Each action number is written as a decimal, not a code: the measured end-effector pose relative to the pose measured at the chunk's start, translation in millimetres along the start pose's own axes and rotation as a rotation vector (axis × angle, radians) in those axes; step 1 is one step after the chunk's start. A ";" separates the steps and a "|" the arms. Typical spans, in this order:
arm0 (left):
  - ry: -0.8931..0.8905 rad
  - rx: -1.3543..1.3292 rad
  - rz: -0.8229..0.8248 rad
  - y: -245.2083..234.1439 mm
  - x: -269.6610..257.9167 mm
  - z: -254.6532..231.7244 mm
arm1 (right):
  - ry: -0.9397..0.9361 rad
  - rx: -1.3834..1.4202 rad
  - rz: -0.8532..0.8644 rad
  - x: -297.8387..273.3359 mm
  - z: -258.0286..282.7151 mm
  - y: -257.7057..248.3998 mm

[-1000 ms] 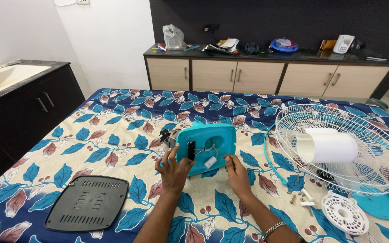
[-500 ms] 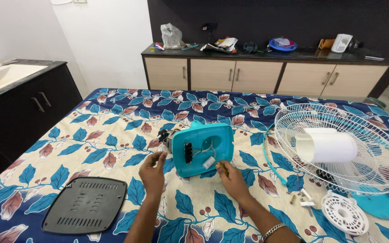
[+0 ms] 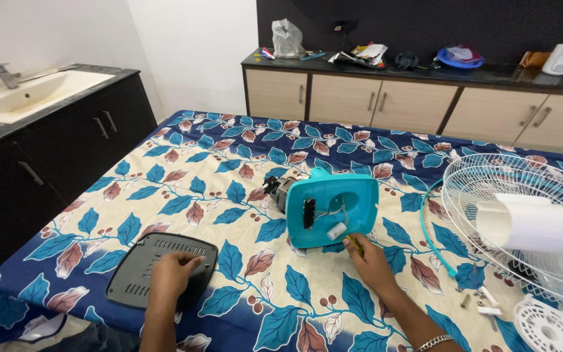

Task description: The person removes the back cover of a teal fan base using a yellow screwdriver, then manipulates internal wiring and components with both hands. The back cover is set aside on the bed while the person continues to adjust wires inside the base.

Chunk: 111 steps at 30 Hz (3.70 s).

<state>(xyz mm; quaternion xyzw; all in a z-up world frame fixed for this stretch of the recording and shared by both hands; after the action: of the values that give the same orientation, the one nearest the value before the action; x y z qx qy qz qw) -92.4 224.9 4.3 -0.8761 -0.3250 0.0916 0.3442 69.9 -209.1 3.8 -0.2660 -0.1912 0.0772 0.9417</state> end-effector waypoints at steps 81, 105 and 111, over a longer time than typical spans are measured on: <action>0.568 0.159 -0.438 122.5 -46.9 -230.6 | 0.071 0.071 -0.268 37.2 -10.1 -45.4; 0.582 -0.050 -0.338 115.6 -65.4 -213.9 | 0.016 0.022 -0.411 25.3 16.1 -58.6; 0.196 -0.693 0.060 165.3 -27.8 -165.7 | -0.454 -0.334 -0.342 11.8 37.3 -43.3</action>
<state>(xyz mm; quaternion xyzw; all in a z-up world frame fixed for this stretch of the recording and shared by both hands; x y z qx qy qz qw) 33.5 26.1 16.7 -0.9545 -0.2765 -0.0983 0.0532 67.6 -225.3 59.8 -0.3569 -0.4480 -0.0571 0.8177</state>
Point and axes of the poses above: each hand's wrist, its own x-axis towards the middle knuckle, its own y-axis out of the palm, z = x × y, the point moved 4 cm from there along x, towards the middle knuckle, and after that the axes turned 1 degree about -x, right-handed, at the moved point
